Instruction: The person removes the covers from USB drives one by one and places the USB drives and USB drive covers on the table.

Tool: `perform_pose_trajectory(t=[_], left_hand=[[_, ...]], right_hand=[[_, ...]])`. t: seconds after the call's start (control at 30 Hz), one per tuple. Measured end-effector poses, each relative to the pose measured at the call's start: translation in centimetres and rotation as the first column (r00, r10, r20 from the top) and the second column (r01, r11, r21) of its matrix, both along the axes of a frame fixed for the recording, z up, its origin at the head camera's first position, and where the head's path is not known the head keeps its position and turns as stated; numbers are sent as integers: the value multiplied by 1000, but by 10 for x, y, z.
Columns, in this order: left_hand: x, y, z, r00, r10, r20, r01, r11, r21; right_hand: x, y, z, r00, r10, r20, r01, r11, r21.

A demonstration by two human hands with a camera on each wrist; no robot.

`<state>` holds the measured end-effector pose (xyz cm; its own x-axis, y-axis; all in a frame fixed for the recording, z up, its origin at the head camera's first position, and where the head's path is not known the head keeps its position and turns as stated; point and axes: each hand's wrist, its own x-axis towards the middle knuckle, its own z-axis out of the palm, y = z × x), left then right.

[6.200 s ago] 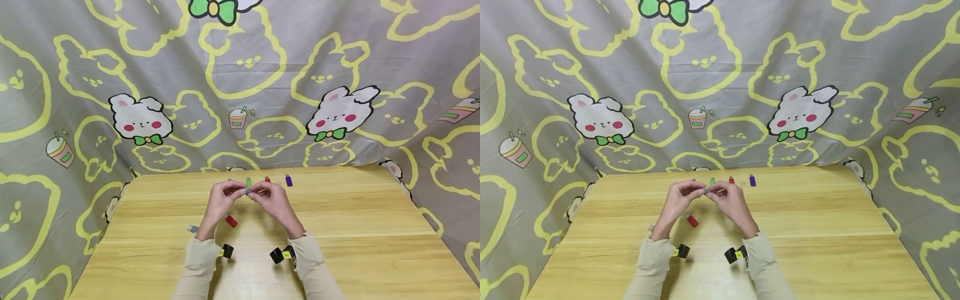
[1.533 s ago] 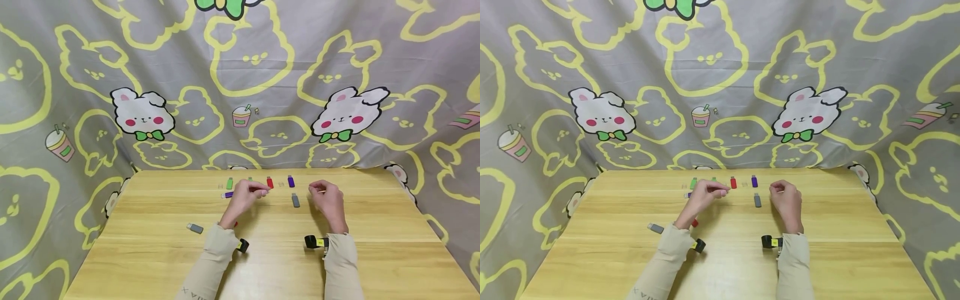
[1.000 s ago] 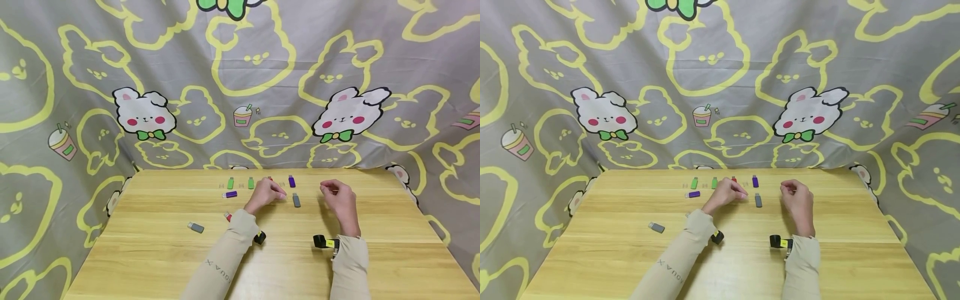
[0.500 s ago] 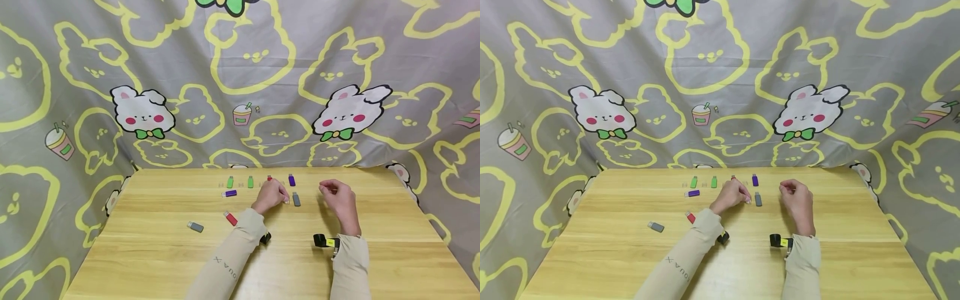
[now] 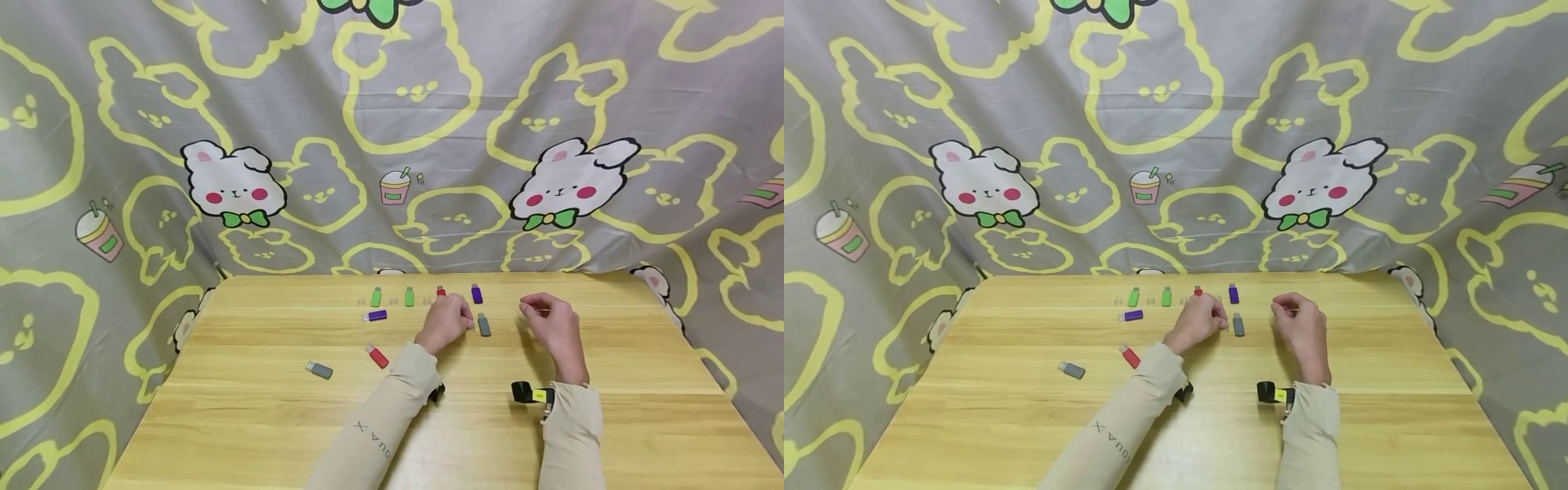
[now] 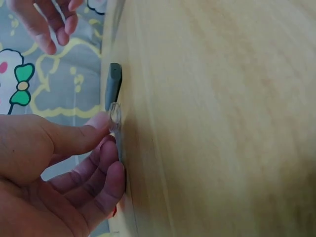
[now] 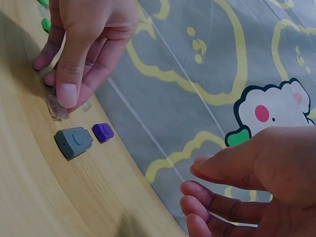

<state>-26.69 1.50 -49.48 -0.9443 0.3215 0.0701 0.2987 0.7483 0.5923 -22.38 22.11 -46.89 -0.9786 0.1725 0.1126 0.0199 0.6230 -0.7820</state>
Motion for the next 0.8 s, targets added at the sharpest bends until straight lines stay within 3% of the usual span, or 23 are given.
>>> perform_pose_trajectory(t=[0.23, 0.43, 0.53, 0.67, 0.8], left_hand=[[2, -1, 2, 999, -28, -17, 29, 997, 68], [6, -18, 14, 999, -41, 11, 38, 980, 198], [8, -33, 21, 1000, -28, 7, 25, 957, 287], [11, -58, 29, 999, 43, -24, -31, 922, 387], [17, -85, 33, 992, 125, -31, -93, 863, 496]], right_hand=[[1, 1, 1, 1000, 11, -9, -11, 1000, -4], [1, -2, 1, 1000, 15, -5, -15, 1000, -20], [1, -6, 1, 1000, 26, -6, -26, 999, -35], [0, -9, 1, 999, 32, -16, -33, 999, -40], [-1, -12, 1, 999, 35, -23, -36, 999, -33]])
